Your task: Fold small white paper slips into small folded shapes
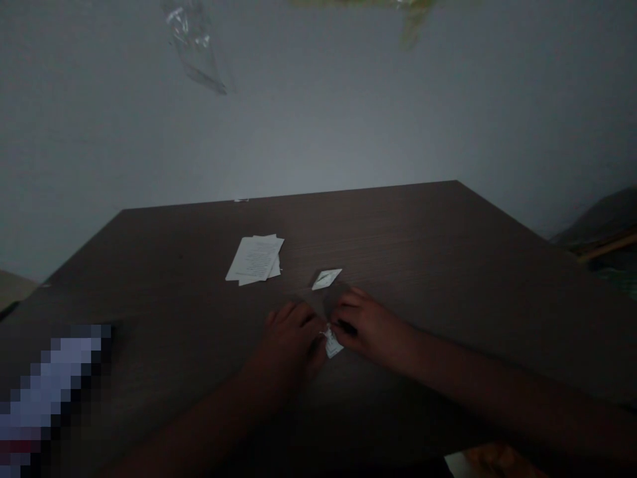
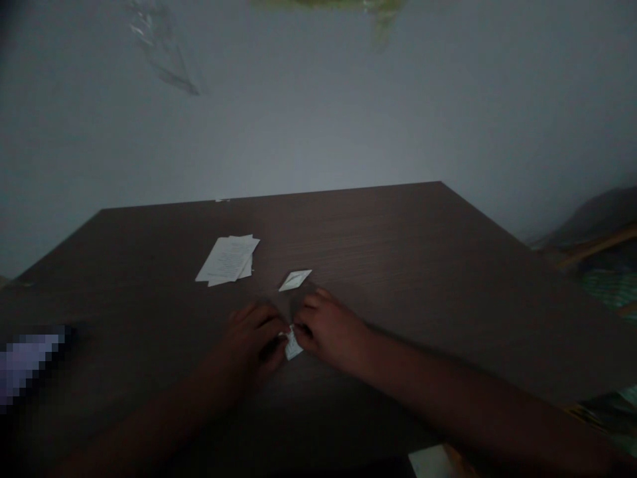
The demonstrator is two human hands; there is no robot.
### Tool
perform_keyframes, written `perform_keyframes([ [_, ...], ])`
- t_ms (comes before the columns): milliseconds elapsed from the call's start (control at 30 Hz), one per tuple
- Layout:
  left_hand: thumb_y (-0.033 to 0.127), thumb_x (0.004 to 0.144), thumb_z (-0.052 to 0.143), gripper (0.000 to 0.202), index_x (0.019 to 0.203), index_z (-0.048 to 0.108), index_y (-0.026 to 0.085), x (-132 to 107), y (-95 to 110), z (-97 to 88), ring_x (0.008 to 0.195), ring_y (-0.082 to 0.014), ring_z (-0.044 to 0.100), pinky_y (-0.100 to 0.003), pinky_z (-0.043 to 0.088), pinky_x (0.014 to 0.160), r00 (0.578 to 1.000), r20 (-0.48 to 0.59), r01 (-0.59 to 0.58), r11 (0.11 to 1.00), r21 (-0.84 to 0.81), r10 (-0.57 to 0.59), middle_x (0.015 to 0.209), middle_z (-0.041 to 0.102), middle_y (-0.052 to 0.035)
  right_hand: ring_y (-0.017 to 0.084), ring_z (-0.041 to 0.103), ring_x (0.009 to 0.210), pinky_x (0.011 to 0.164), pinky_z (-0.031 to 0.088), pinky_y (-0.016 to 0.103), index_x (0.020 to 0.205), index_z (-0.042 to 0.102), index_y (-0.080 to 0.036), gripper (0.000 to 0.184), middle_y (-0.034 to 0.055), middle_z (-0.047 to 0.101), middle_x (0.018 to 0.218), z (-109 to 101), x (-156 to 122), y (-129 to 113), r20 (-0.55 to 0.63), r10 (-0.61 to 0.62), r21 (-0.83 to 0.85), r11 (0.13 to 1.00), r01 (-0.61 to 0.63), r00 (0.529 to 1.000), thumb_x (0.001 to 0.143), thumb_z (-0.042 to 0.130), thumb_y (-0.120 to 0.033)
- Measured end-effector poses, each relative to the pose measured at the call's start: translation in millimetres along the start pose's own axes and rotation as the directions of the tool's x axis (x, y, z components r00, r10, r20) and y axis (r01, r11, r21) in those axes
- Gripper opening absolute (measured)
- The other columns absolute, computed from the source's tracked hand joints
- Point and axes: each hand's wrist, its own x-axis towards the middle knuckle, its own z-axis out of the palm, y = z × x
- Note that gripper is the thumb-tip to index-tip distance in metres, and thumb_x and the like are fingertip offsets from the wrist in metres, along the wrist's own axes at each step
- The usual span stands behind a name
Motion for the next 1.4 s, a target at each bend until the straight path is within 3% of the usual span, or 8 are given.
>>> perform_keyframes([
  [200,0.017,0.100,0.082,0.018,0.115,0.080,0.026,-1,-1,8.7,0.118,-0.0334,0.073,-0.049,0.058,0.103,0.999,0.013,0.046,0.998,0.046,-0.047,0.125,0.079,-0.0064,0.027,0.070,0.101,0.098,0.058,0.044,0.094,0.077,-0.024,0.012,0.0057,0.076,0.099,0,0,-1,0.030,0.015,-0.083,0.996,-0.013,0.999,0.103,0.083,-0.018],
  [367,0.018,0.101,0.083,0.020,0.119,0.079,0.026,1,1,3.7,0.120,-0.0340,0.074,-0.050,0.058,0.104,0.995,0.076,0.054,0.997,0.051,-0.058,0.129,0.079,-0.0077,0.027,0.070,0.103,0.094,0.058,0.043,0.093,0.075,-0.024,0.014,0.0061,0.076,0.100,3,-1,-4,-0.005,0.029,-0.096,0.995,-0.029,1.000,0.099,0.085,-0.017],
  [733,0.023,0.099,0.088,0.024,0.122,0.083,0.029,0,-4,19.1,0.124,-0.0369,0.071,-0.053,0.058,0.105,0.998,-0.004,0.063,0.996,0.067,-0.063,0.131,0.079,-0.0073,0.025,0.070,0.100,0.093,0.057,0.040,0.089,0.075,-0.024,0.018,0.0042,0.075,0.098,0,7,3,-0.059,0.125,-0.070,0.989,-0.129,0.990,0.095,0.080,-0.008],
  [1067,0.014,0.100,0.082,0.036,0.132,0.086,0.031,-9,-4,-3.2,0.127,-0.0365,0.072,-0.056,0.058,0.107,0.995,0.088,0.047,0.998,-0.040,-0.043,0.131,0.079,-0.0069,0.026,0.071,0.103,0.092,0.057,0.040,0.099,0.076,-0.024,0.011,0.0051,0.075,0.104,-9,1,3,-0.028,0.094,-0.025,0.995,-0.094,0.995,0.097,0.084,-0.016],
  [1400,0.018,0.099,0.083,0.030,0.126,0.087,0.032,-8,-5,-2.0,0.124,-0.0383,0.073,-0.055,0.060,0.105,0.996,0.078,0.048,0.997,-0.067,-0.042,0.130,0.079,-0.0083,0.029,0.070,0.107,0.095,0.059,0.043,0.097,0.070,-0.024,0.014,0.0071,0.073,0.105,-4,-4,-12,-0.013,0.121,-0.072,0.990,-0.122,0.993,0.095,0.083,-0.019],
])
